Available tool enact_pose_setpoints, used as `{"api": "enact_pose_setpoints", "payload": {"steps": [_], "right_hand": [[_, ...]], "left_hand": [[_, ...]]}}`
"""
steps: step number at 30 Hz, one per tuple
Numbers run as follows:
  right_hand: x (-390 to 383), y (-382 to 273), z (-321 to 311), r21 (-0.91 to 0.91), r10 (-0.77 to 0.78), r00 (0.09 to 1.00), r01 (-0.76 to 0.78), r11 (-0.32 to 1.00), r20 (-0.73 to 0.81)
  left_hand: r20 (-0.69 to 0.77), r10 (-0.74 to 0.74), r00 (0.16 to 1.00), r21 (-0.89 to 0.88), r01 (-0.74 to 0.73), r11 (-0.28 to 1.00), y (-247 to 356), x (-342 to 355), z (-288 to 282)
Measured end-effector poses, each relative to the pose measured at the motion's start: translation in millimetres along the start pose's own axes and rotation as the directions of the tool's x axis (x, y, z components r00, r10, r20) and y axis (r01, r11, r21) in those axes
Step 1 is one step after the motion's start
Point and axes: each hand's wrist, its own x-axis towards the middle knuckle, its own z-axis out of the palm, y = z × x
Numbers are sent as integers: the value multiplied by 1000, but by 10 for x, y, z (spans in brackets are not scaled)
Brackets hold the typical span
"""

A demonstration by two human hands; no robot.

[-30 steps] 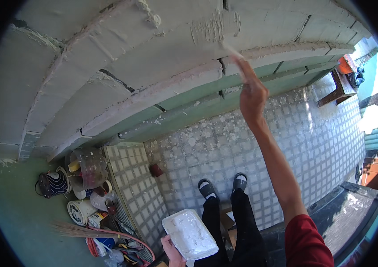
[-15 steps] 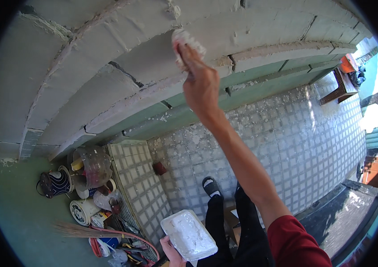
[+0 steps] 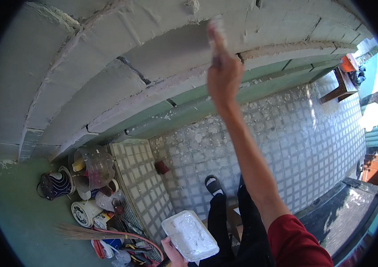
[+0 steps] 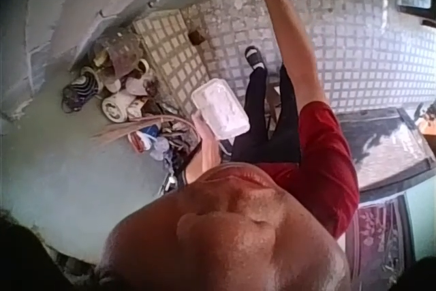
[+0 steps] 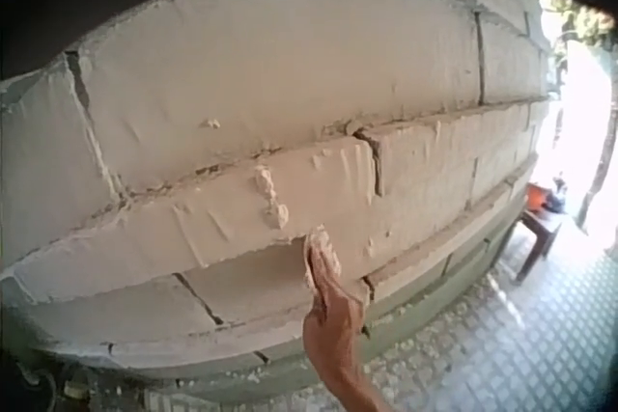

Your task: Apply plaster or filler to gaps in a brick wall using a putty knife.

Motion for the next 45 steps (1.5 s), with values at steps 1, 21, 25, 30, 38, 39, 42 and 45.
{"api": "enact_pose_setpoints", "payload": {"steps": [1, 21, 25, 30, 38, 39, 42, 45], "right_hand": [[-96, -56, 111, 19, -93, 994, 92, 996, 53], [-341, -195, 185, 75, -206, 977, 202, 976, 48], [-22, 32, -302, -34, 201, 973, -198, 980, 118], [97, 69, -99, -103, 61, 997, -65, 992, -44], [-498, -203, 305, 123, -185, 983, 183, 975, 10], [-374, -86, 182, 109, -168, 983, 176, 978, -76], [-5, 136, -189, -98, -82, 963, 58, 994, -257], [239, 271, -202, -211, -122, 964, 71, 975, -238]], "left_hand": [[-17, 0, 1000, 6, 0, 1000, 25, 19, -12], [10, 55, 998, 112, -55, 992, 194, 71, 131], [-15, 36, 999, 43, -35, 998, 175, 97, 23], [-1, 42, 999, 23, -42, 999, 143, 119, -41], [-26, 56, 998, 71, -54, 996, 195, 78, 29], [-20, 52, 998, 69, -51, 996, 196, 82, 28], [-22, 50, 998, 17, -50, 999, 195, 82, -78], [-47, 49, 998, 32, -47, 998, 184, 111, -154]]}}
